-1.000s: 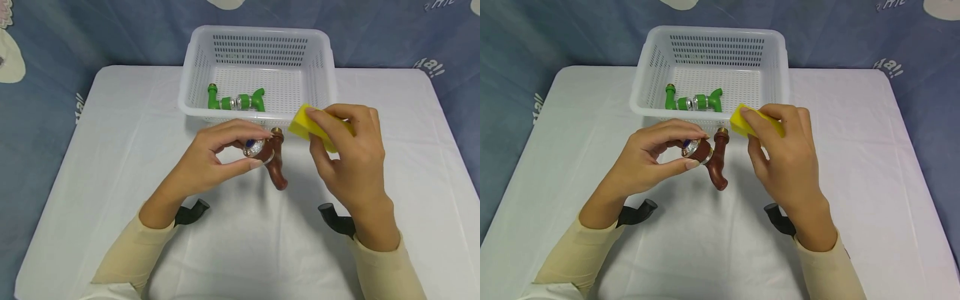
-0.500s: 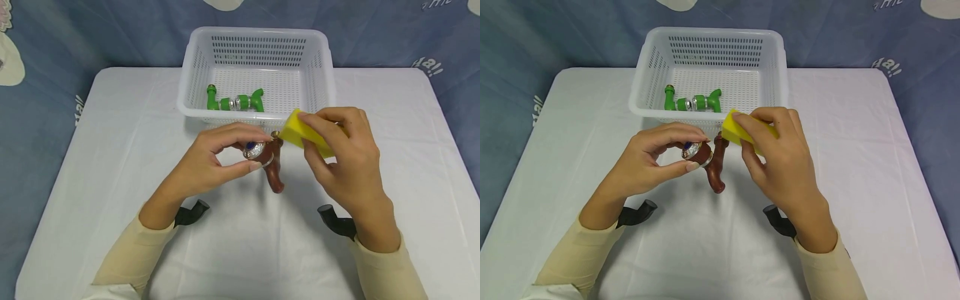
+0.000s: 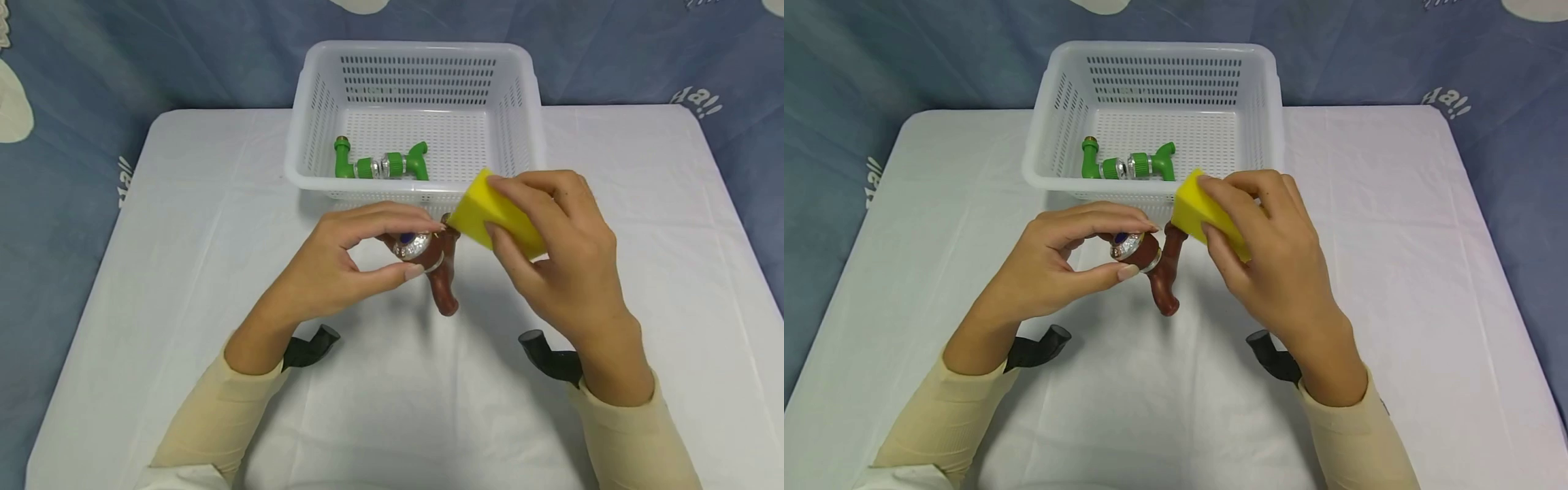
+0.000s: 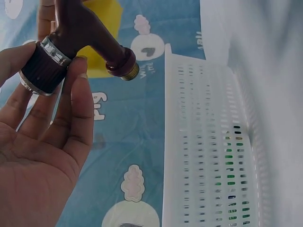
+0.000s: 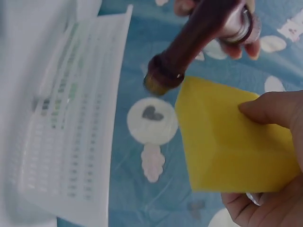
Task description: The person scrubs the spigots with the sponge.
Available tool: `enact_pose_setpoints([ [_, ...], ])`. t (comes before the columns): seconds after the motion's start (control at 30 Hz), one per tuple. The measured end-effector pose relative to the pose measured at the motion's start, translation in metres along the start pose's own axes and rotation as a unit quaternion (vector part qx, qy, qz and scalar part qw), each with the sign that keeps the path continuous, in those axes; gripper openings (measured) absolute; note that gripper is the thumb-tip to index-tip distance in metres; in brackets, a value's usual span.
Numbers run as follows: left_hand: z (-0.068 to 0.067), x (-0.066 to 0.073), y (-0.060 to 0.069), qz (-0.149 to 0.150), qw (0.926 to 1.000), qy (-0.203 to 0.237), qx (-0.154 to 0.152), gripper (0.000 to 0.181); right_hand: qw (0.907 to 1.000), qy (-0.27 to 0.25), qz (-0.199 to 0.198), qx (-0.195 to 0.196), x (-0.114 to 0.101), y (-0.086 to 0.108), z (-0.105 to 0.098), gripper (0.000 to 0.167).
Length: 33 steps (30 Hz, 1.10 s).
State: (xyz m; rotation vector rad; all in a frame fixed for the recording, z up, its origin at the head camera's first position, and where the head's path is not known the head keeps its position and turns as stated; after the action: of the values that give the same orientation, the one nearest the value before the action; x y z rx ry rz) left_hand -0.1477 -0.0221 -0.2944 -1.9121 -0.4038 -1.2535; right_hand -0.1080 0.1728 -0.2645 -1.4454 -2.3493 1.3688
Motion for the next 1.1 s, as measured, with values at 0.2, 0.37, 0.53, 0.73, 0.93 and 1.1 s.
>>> enact_pose_setpoints([
  [0.2,-0.001,0.0,0.0,-0.001,1.0,0.006,0.002,0.043,0.9997,-0.008,-0.015,-0.017,-0.004,0.0,0.004,0.042],
  [0.37,-0.001,0.0,0.001,-0.001,0.9999,0.015,0.002,0.043,0.9998,0.019,0.006,0.006,0.002,0.0,-0.001,0.036],
  [0.53,-0.002,0.001,0.001,-0.002,0.9997,0.024,0.011,0.042,0.9999,-0.01,0.008,0.012,-0.001,0.001,-0.002,0.034],
  [0.73,-0.005,0.002,0.001,0.002,0.9989,0.037,0.029,0.043,0.9994,0.03,0.002,-0.017,0.002,0.0,0.002,0.039],
  [0.93,-0.013,-0.001,0.002,-0.006,0.9934,0.101,0.054,0.045,0.9973,0.053,0.049,0.007,0.016,0.001,-0.006,0.038],
  [1.1,-0.026,-0.005,0.004,-0.004,0.9794,0.181,0.09,0.039,0.9906,-0.063,0.076,0.095,0.013,0.002,-0.014,0.046],
])
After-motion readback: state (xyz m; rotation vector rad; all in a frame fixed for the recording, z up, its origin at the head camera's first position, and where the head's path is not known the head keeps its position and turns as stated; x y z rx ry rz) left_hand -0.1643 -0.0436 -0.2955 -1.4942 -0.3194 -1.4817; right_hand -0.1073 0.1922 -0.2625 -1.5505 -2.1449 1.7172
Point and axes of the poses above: each hand's wrist, its own y-axis away from the middle knuckle, its own z-axis out of the palm, x = y × z, the point moved 8 cm from there along -y, towards the middle knuckle, and after that the axes turned 10 degrees about y, right-handed, at the moved point
